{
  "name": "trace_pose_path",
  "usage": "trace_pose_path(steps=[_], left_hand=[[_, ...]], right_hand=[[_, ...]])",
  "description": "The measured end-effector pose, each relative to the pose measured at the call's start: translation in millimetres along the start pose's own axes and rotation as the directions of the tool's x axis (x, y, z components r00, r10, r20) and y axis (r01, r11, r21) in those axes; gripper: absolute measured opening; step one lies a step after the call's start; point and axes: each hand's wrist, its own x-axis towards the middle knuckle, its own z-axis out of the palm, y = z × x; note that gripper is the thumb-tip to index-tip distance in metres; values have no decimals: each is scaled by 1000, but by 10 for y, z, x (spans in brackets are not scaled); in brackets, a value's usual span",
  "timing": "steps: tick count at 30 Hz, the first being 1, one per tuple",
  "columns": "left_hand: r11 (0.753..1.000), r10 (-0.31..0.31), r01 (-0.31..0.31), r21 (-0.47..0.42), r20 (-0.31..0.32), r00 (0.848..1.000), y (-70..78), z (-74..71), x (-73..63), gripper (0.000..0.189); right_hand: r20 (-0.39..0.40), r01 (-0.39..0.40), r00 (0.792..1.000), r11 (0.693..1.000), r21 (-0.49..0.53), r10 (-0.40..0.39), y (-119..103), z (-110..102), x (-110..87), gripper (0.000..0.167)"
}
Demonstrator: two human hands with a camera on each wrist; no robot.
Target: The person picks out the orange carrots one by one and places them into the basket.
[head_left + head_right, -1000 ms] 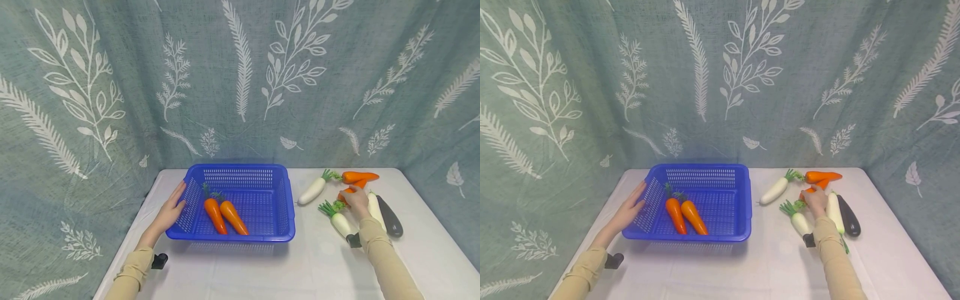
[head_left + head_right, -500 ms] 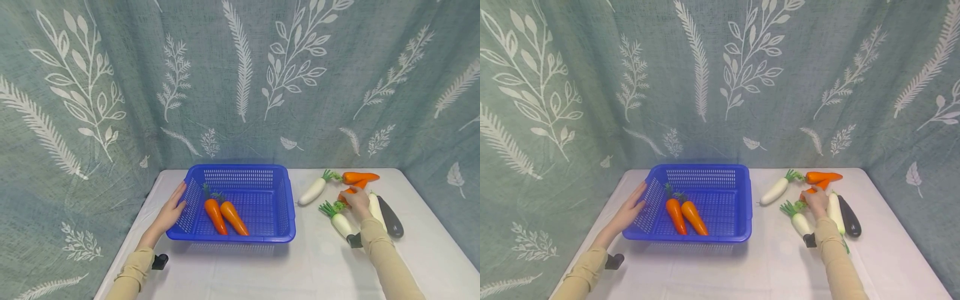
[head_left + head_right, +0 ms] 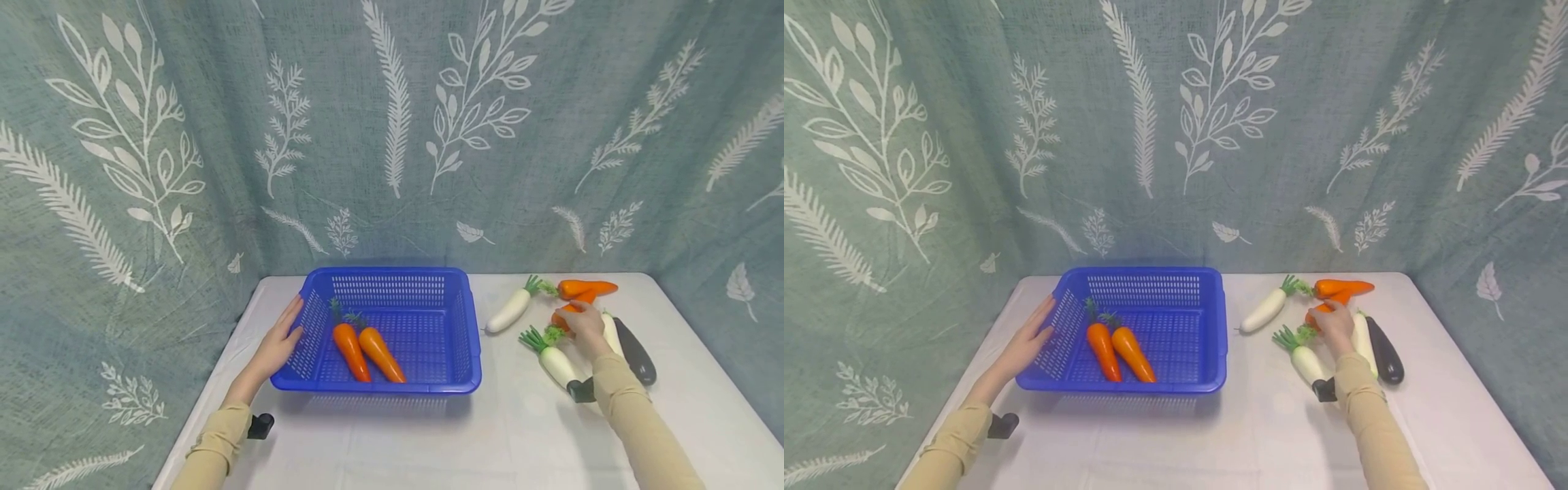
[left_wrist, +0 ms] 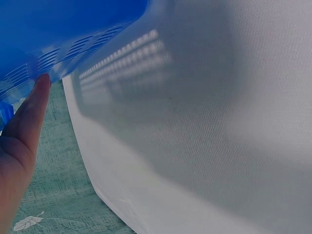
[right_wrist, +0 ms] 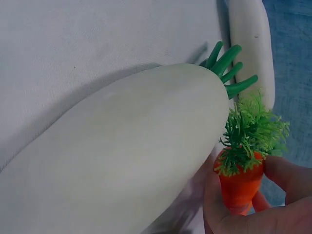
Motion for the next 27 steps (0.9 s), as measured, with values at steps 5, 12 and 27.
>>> trace_pose_path(steps=[5, 12, 27], left_hand=[[1000, -4, 4, 2, -1, 1000, 18, -12, 0, 54], [1000, 11, -11, 0, -5, 1000, 25, -5, 0, 54], [1000, 2, -2, -10, -2, 1000, 12, -4, 8, 54]], right_hand=[[-21, -25, 999, 999, 26, 26, -14, -14, 3, 64], [-3, -14, 1000, 997, 77, 14, -3, -58, -4, 66], [-13, -12, 1000, 995, 99, 14, -20, -119, -47, 68]])
